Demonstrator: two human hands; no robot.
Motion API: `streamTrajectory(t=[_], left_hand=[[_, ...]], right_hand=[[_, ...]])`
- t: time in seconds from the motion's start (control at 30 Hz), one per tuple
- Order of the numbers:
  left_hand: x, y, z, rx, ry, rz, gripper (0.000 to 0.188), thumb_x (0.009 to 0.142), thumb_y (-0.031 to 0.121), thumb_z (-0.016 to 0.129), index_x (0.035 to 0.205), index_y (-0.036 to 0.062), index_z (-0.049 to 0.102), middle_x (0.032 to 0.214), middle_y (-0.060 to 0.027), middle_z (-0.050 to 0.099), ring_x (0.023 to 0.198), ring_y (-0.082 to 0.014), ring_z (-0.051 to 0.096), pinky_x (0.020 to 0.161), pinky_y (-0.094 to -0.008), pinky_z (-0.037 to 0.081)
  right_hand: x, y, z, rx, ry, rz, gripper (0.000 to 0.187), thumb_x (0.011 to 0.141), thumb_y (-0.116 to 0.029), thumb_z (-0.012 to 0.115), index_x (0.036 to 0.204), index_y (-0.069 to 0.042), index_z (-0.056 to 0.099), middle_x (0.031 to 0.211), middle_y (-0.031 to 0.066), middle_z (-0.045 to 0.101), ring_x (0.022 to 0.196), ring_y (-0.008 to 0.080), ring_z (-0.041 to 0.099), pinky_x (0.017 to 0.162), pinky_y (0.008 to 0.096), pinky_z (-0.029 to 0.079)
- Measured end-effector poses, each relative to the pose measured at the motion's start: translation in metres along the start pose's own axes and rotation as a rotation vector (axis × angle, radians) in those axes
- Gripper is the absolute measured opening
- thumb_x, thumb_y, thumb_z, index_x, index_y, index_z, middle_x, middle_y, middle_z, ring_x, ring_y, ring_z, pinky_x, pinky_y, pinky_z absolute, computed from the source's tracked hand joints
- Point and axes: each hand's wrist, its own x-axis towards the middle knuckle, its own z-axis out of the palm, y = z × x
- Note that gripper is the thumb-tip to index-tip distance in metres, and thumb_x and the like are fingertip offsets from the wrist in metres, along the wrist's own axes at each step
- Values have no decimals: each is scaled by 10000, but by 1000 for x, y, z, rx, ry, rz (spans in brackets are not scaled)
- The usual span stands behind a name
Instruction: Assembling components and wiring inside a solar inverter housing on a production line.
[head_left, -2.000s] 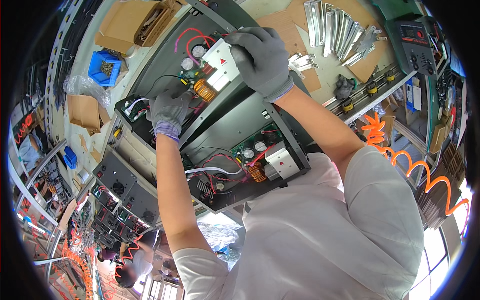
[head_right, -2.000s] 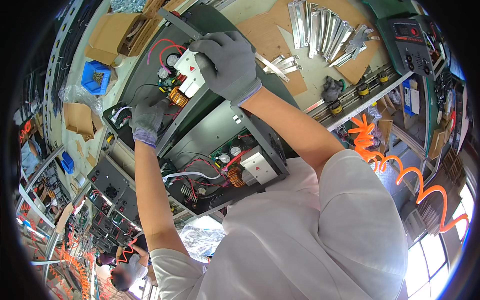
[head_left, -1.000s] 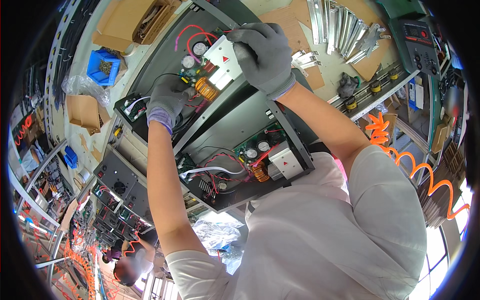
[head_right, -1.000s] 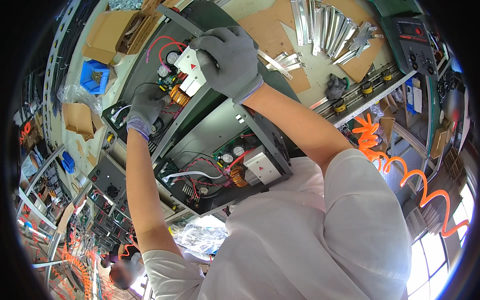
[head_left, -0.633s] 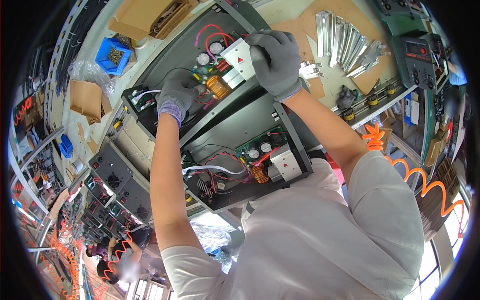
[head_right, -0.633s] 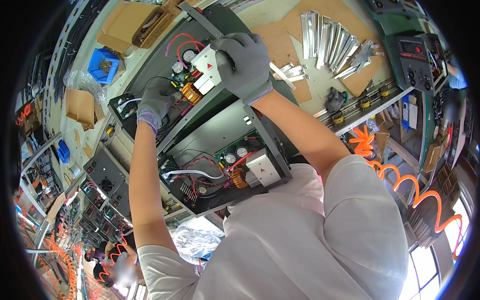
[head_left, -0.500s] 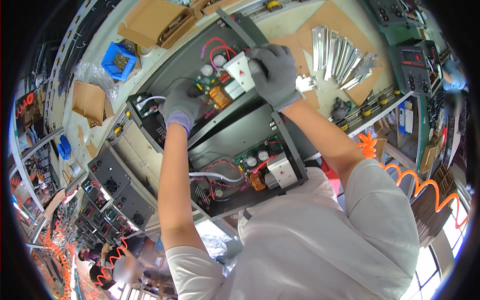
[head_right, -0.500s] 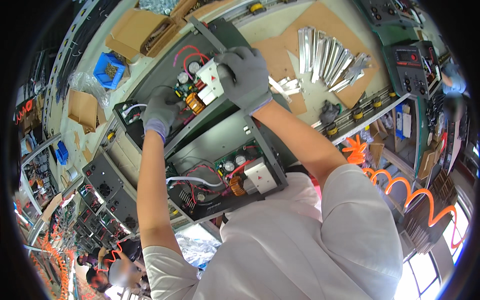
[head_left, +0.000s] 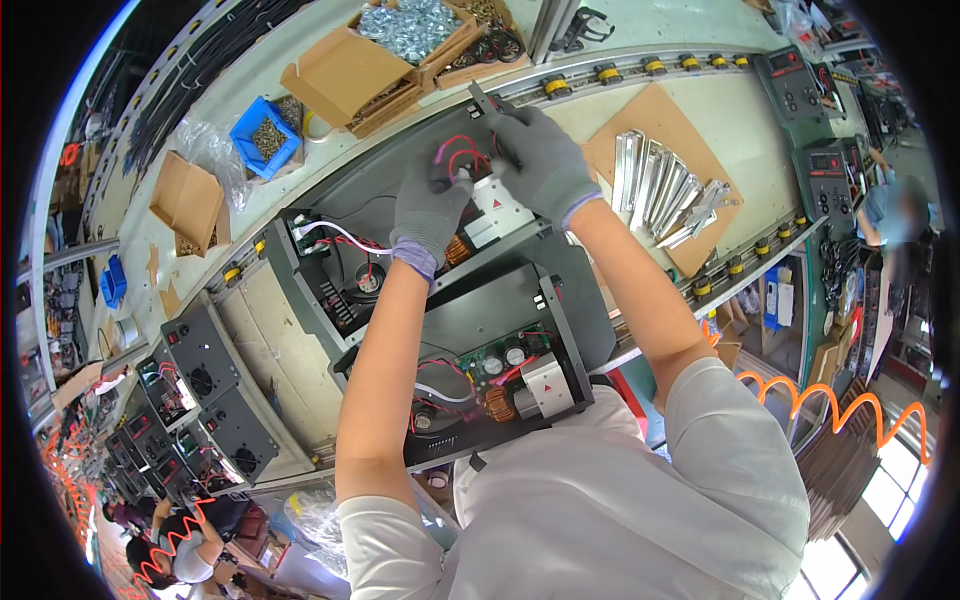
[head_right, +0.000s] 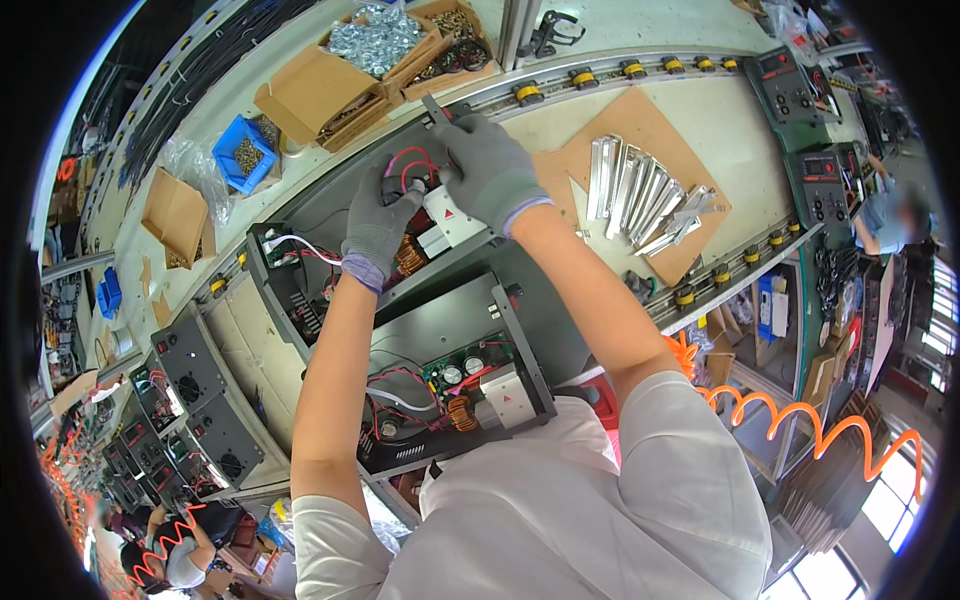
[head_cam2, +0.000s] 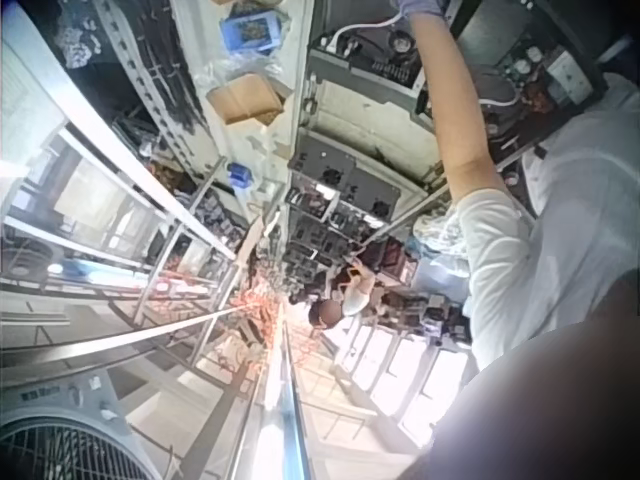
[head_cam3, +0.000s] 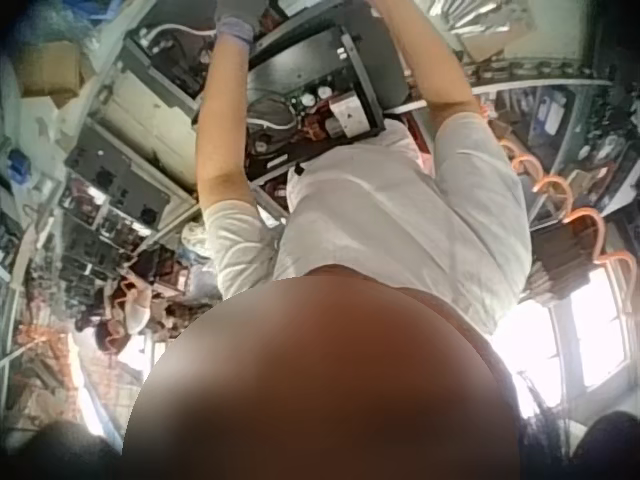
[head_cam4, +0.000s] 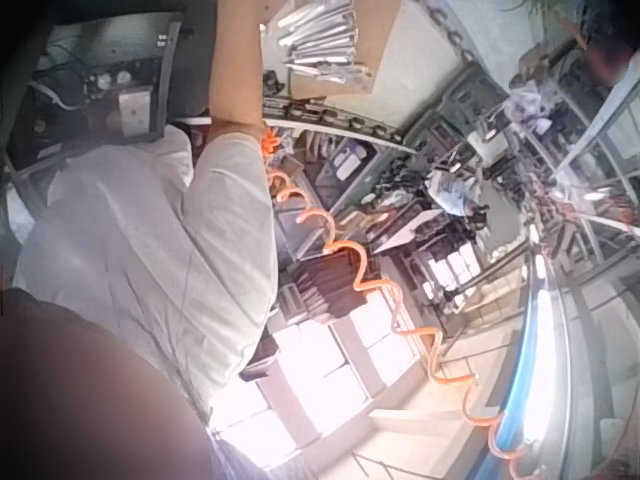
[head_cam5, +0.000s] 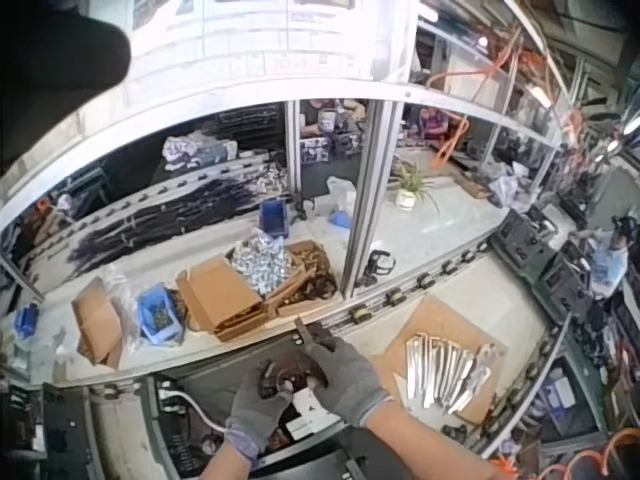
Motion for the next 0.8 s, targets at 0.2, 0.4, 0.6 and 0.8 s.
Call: streamTrajectory(t=[0.2, 0.4, 0.6, 0.8], left_hand=[[33, -35, 3, -133, 45, 429, 590, 883, 85, 668, 1424, 41, 435, 1207, -121, 616, 839, -110, 620, 748, -260, 522], [7, 8, -11, -241, -197, 193, 328, 822, 95, 636, 1140, 22, 673, 949, -144, 705, 841, -177, 679, 765, -288, 533], [-31, -4, 9, -384, -72, 368, 167, 873, 14, 586, 978, 7, 716, 905, -85, 720, 793, -135, 671, 706, -279, 528], [-3, -43, 2, -787, 66, -5, 236, 907, 129, 622, 1075, -32, 661, 911, -131, 698, 781, -158, 671, 628, -282, 536]], right_hand=[[8, -5, -22, -213, -235, 84, 427, 862, -250, 660, 1281, -210, 594, 1183, 134, 613, 1029, 323, 635, 872, 456, 521], [26, -7, -14, -327, -335, 95, 268, 907, -330, 591, 1126, -211, 688, 924, 146, 685, 930, 327, 657, 823, 425, 517], [65, -13, 12, 67, -396, 87, 301, 884, -321, 612, 1055, -98, 721, 1027, 166, 702, 981, 343, 653, 894, 385, 508], [74, -14, 41, 45, -695, -132, 252, 870, -260, 620, 1031, -100, 730, 1021, 144, 710, 975, 332, 656, 895, 379, 511]])
